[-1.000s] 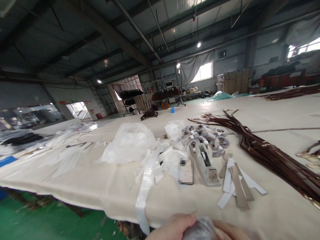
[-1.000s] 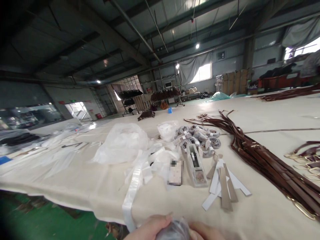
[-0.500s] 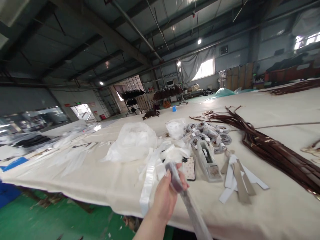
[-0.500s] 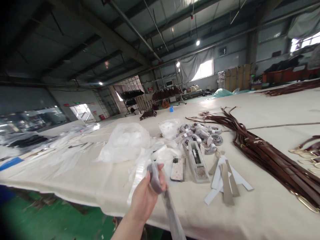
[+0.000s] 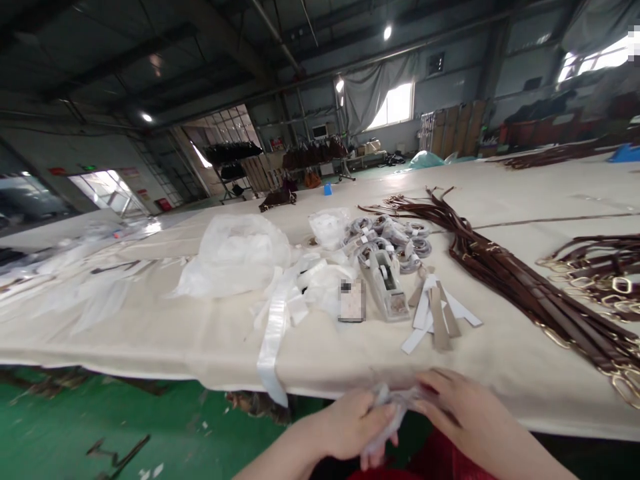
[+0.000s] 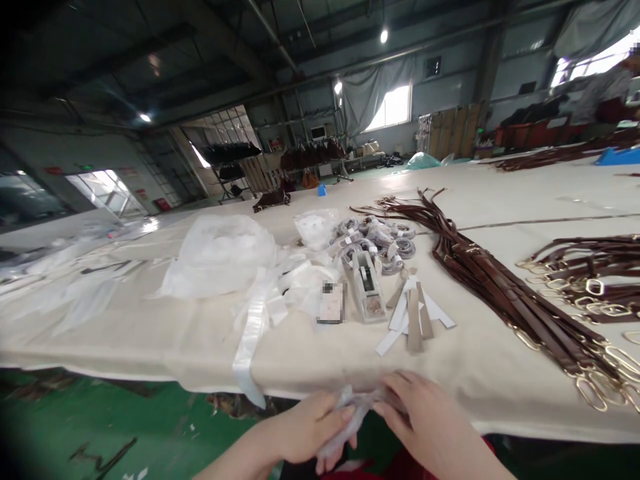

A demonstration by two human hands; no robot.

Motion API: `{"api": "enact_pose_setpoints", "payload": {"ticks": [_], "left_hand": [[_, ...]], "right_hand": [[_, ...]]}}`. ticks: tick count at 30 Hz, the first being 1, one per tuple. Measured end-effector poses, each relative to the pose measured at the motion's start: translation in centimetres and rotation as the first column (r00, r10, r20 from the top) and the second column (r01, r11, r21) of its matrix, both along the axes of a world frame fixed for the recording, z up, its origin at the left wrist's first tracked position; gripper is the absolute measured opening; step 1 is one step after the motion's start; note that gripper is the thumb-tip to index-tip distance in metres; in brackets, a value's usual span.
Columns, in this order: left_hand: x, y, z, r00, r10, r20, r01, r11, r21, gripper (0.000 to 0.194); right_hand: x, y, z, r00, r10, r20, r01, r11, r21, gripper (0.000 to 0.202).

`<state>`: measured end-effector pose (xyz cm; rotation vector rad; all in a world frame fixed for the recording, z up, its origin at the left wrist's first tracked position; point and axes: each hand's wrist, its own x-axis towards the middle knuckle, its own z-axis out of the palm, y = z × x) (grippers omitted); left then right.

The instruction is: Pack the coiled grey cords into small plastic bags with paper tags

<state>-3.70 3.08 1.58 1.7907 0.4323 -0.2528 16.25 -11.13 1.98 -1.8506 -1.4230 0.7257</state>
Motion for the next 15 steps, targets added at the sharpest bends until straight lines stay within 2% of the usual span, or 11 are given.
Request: {"api": "enact_pose_setpoints", "payload": {"ticks": [1, 2, 4, 8, 10, 11, 12, 13, 14, 15], "left_hand": [[-0.1, 0.2, -0.2, 0.998, -0.022, -0.055, 0.009, 0.972, -0.233, 0.068], [-0.1, 0.4, -0.7, 0.996, -0.032, -0.081, -0.005, 0.909, -0.417, 0.070], [-0.1, 0.8, -1.8, 0.997, 0.000, -0.079, -0.051, 0.761, -0.646, 0.076], [0.6, 0.4, -4.2, 0.981, 0.193, -0.030, -0.117, 0.462, -0.879, 0.085], [1.0, -0.2, -5.0, 0.946, 0.325, -0.013, -0.134, 0.354, -0.926, 0.084], [1.1, -0.5, -5.4, 0.929, 0.371, -0.021, -0.149, 0.320, -0.936, 0.082], [1.1, -0.7, -5.7, 0.915, 0.402, -0.039, -0.176, 0.310, -0.934, 0.081], [1.1, -0.8, -6.0, 0.902, 0.428, -0.059, -0.218, 0.332, -0.918, 0.078], [1.0, -0.8, -6.1, 0.880, 0.469, -0.077, -0.282, 0.384, -0.879, 0.075], [0.9, -0.6, -6.2, 0.845, 0.529, -0.075, -0.362, 0.463, -0.809, 0.071]], "right_hand": [[0.0, -0.2, -0.1, 0.996, 0.013, 0.090, -0.012, 1.000, -0.010, 0.035], [-0.2, -0.3, -0.3, 0.992, 0.048, 0.115, -0.045, 0.999, -0.030, 0.039], [-1.2, -0.5, -0.8, 0.990, 0.142, 0.007, -0.141, 0.988, -0.056, 0.046], [-4.6, -0.5, -3.1, 0.935, 0.168, -0.312, -0.188, 0.982, -0.032, 0.058], [-5.9, -0.1, -4.0, 0.913, 0.155, -0.379, -0.170, 0.985, -0.007, 0.060], [-6.2, 0.1, -4.3, 0.907, 0.143, -0.395, -0.149, 0.989, 0.016, 0.060], [-6.2, 0.3, -4.3, 0.905, 0.133, -0.404, -0.129, 0.991, 0.036, 0.059], [-6.0, 0.4, -4.1, 0.905, 0.127, -0.407, -0.119, 0.992, 0.045, 0.058], [-5.5, 0.6, -3.8, 0.910, 0.122, -0.395, -0.115, 0.992, 0.040, 0.057], [-5.0, 0.6, -3.5, 0.921, 0.128, -0.369, -0.131, 0.991, 0.017, 0.056]]}}
